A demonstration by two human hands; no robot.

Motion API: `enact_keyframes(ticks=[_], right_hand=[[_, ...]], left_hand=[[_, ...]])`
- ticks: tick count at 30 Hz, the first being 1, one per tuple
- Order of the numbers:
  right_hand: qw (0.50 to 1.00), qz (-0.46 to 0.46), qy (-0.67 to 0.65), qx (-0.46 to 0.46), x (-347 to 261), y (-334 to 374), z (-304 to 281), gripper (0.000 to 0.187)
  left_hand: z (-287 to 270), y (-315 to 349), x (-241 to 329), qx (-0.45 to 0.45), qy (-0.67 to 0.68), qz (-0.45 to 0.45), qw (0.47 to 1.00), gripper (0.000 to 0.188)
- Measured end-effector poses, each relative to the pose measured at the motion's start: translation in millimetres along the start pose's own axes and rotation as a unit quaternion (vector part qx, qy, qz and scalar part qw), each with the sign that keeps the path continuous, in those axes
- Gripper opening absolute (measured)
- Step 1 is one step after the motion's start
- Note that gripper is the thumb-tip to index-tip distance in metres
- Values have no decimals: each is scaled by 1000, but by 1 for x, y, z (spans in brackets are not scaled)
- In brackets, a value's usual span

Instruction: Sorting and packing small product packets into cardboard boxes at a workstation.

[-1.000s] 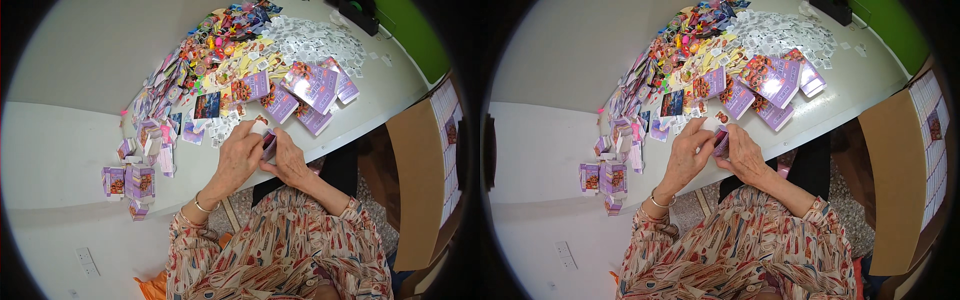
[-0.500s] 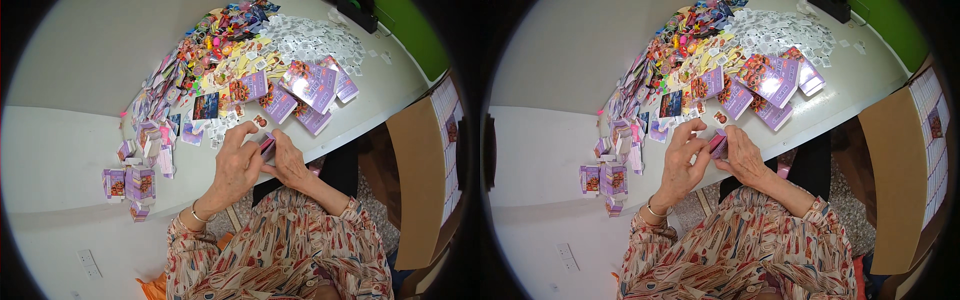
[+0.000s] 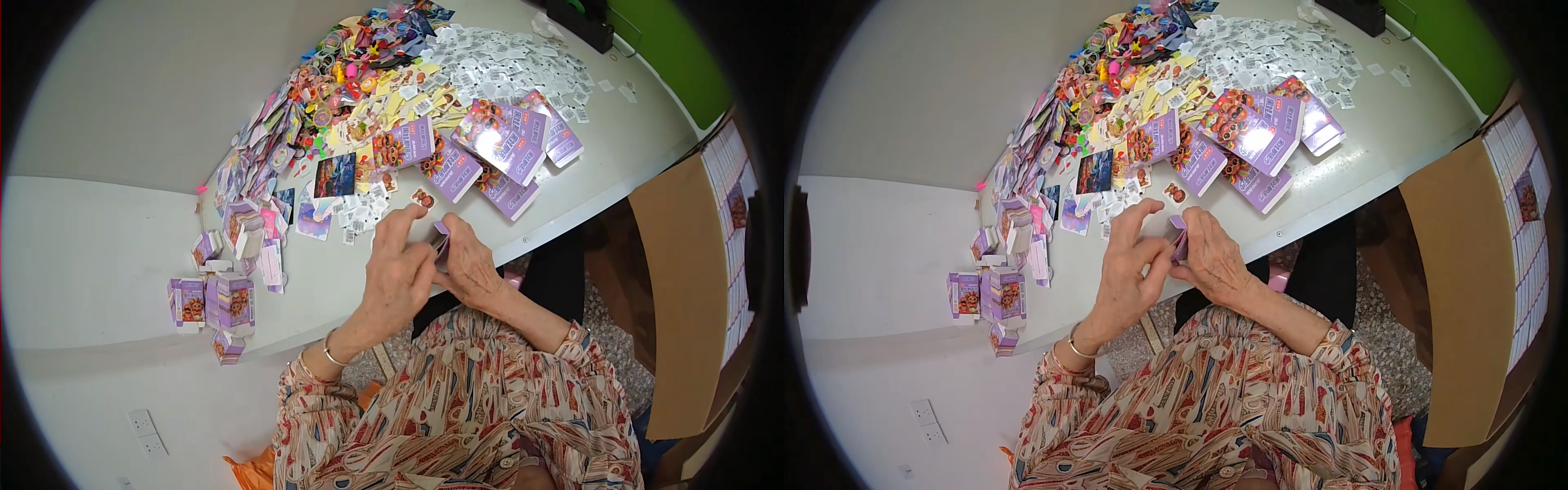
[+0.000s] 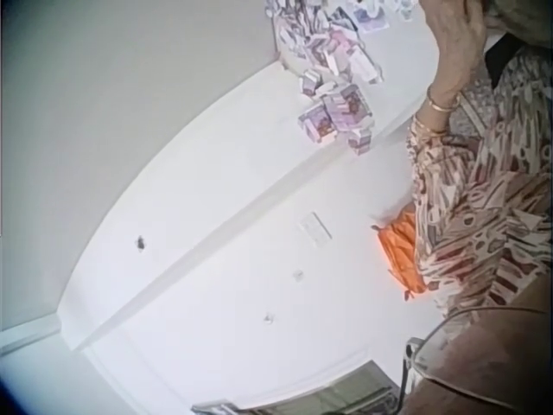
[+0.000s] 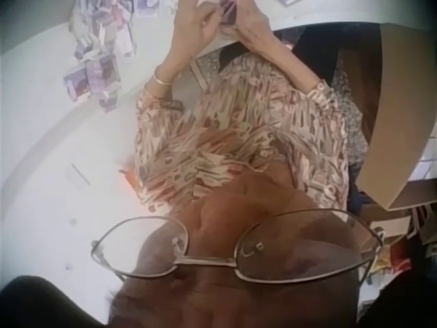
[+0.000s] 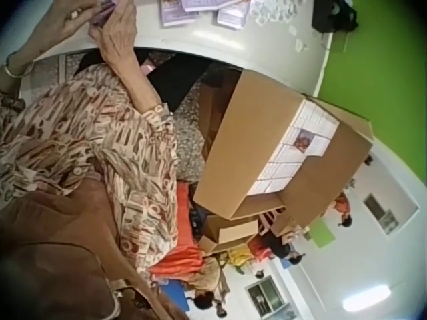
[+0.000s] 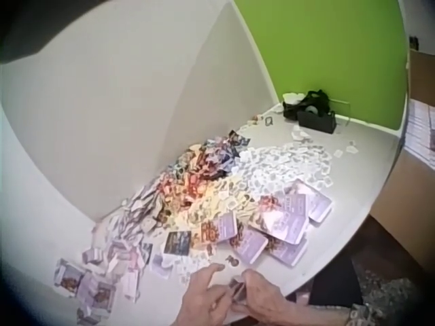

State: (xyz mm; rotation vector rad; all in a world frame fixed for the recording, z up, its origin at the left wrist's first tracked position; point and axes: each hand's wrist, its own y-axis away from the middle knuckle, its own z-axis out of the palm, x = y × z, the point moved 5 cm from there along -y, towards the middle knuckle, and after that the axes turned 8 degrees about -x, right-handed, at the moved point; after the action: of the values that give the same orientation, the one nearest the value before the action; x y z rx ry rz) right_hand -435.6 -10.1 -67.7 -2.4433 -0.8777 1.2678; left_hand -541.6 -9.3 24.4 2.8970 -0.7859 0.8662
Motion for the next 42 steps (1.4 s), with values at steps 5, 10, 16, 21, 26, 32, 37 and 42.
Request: enact_keyframes(ticks=[5,10,16,21,26,32,37,42], right_hand=[[1000,5,-8,-11,1,0,0,92],[1000,6,-23,-16,1,2,0,95],[1000,-19,-23,1,-3,2,-1,96],[1000,-4,-29,4,0,1,-1,91],[999,11,-34,-5,0,-2,-2,89],[1000,18,-19,-5,2,1,-1,94],[1000,-12,-8,21,2,1,-2,98],[1000,-16,-9,-4,-3,-7,-6,89]], left_hand=[[4,6,9,35,-26,9,999,6],[3,-2,-3,19,37,-67,997,5],[1,-4,6,12,-89,-32,995,5],[3,-13,0,-7,-85,-13,996,6],[3,-14,-2,1,-80,-10,997,7],[6,-14,-5,-8,-83,-15,996,7],[6,-12,-5,-1,-90,-2,996,7],[-4,-3,-7,33,-75,0,997,13]])
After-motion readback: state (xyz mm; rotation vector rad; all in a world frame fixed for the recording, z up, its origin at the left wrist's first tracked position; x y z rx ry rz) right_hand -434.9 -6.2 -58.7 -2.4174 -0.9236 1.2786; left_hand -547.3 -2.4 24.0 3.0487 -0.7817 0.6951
